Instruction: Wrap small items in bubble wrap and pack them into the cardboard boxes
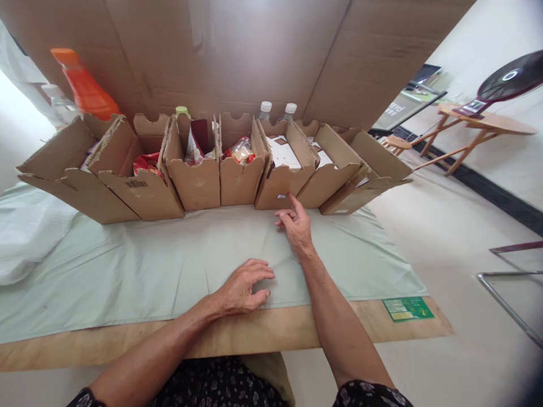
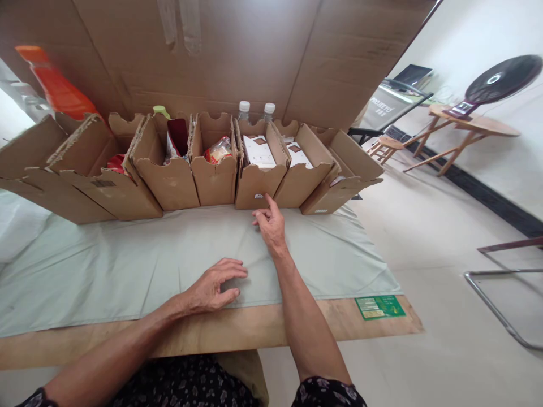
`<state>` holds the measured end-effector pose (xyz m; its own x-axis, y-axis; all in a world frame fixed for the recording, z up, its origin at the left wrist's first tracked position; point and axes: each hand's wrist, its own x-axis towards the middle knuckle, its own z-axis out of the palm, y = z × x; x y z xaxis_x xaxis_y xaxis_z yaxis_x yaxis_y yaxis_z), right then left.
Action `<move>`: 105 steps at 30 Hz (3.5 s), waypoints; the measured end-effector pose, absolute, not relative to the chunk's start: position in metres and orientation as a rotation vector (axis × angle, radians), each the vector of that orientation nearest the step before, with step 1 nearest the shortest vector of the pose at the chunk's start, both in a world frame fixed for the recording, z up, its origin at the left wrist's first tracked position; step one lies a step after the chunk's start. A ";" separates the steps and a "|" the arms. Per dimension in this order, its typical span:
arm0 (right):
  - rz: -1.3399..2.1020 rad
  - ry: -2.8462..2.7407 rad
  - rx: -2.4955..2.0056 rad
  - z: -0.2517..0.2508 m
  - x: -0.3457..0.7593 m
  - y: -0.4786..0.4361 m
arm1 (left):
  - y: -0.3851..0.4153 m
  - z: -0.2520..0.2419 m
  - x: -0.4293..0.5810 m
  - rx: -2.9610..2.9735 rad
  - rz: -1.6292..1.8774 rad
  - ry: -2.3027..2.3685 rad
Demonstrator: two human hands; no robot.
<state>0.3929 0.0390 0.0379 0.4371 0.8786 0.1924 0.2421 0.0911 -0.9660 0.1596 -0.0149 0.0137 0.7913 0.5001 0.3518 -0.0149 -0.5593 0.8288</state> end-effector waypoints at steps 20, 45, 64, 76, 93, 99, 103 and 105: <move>0.607 -1.120 -1.415 0.033 0.390 0.038 | -0.017 0.018 0.160 2.086 0.681 0.346; 0.482 -1.042 -1.461 0.046 0.406 0.034 | -0.017 0.018 0.159 2.104 0.677 0.355; 0.164 -0.913 -1.721 0.050 0.422 0.046 | -0.018 0.021 0.157 2.090 0.662 0.359; 0.064 -0.972 -1.914 0.048 0.421 0.060 | -0.018 0.020 0.159 2.093 0.678 0.359; 0.216 -1.417 -1.441 0.142 0.331 0.059 | -0.018 0.023 0.161 1.948 0.797 0.378; 0.122 -1.755 -1.866 0.173 0.306 0.113 | -0.013 0.029 0.160 1.811 0.905 0.485; 0.043 -1.776 -2.022 0.176 0.299 0.124 | -0.007 0.036 0.157 1.705 1.037 0.607; 0.003 -1.758 -2.040 0.174 0.296 0.117 | -0.001 0.040 0.154 1.609 1.129 0.717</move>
<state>0.2957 0.1171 0.1743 0.1899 0.9406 0.2814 0.9395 -0.0909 -0.3302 0.1542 -0.0013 0.0402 0.3877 0.8628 0.3246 -0.0734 -0.3222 0.9438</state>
